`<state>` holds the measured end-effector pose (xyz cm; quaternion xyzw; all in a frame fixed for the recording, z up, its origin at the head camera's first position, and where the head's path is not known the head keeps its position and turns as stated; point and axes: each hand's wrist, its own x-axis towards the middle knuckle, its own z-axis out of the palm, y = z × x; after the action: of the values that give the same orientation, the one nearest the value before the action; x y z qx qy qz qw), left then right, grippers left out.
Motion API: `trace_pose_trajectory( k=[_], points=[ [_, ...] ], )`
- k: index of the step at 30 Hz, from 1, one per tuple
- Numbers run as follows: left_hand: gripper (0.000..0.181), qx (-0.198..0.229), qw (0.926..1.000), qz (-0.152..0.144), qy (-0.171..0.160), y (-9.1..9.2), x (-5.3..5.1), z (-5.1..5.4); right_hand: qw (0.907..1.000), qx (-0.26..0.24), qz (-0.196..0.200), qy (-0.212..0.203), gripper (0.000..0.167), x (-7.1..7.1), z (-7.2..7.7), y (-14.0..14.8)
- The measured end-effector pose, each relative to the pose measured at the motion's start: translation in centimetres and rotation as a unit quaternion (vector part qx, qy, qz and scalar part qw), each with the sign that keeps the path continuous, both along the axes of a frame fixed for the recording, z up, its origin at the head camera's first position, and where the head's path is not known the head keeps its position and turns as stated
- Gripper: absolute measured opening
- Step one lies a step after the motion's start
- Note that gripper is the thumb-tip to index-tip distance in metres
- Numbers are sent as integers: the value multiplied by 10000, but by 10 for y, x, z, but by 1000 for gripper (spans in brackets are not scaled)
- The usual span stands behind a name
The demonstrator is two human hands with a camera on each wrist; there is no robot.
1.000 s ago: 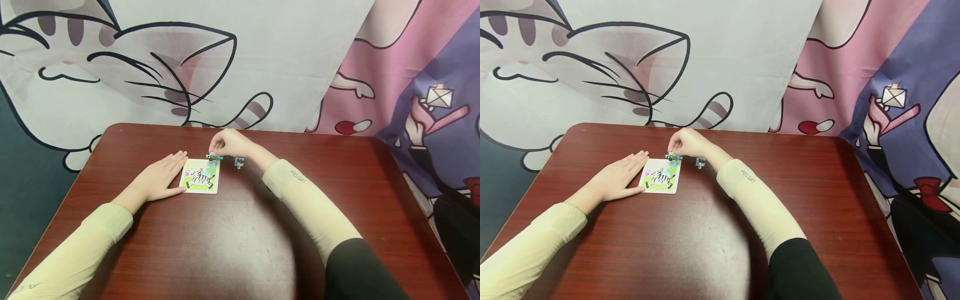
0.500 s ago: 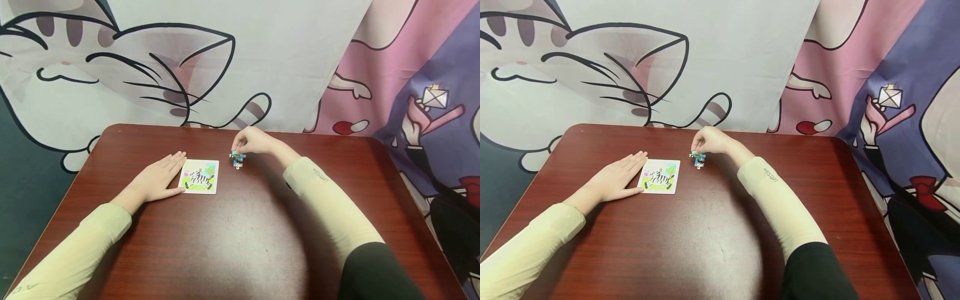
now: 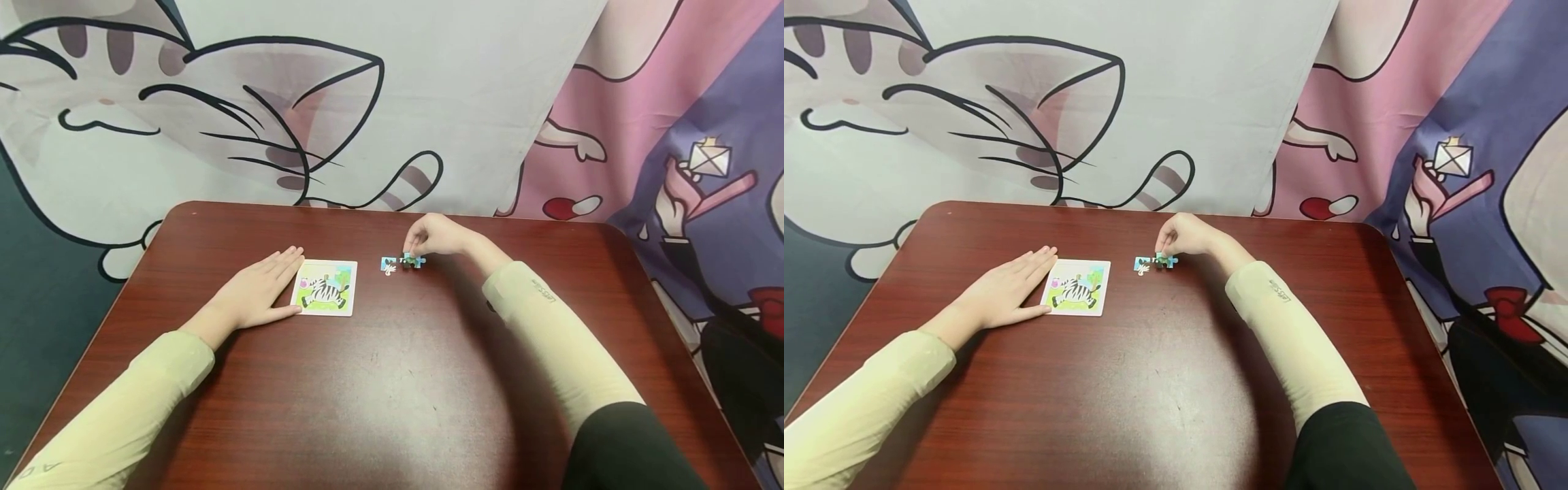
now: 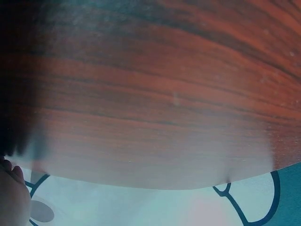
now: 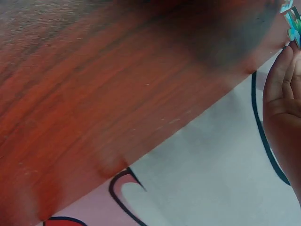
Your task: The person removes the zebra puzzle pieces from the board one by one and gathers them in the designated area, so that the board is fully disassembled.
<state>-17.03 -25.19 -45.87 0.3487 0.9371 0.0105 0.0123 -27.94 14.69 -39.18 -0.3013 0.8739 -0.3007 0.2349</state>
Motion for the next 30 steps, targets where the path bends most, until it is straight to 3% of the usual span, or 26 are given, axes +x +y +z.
trace_pose_trajectory(
  k=[13, 30],
  points=[
    [97, -63, 10000, 31, -42, 0, 0, 0, 9998, 0, -200, -2, 11, 0, -19, 14],
    [97, -59, 9999, 68, -115, 1, 1, 1, 9982, -13, -411, 447, 13, 1, -37, 15]
  ],
)
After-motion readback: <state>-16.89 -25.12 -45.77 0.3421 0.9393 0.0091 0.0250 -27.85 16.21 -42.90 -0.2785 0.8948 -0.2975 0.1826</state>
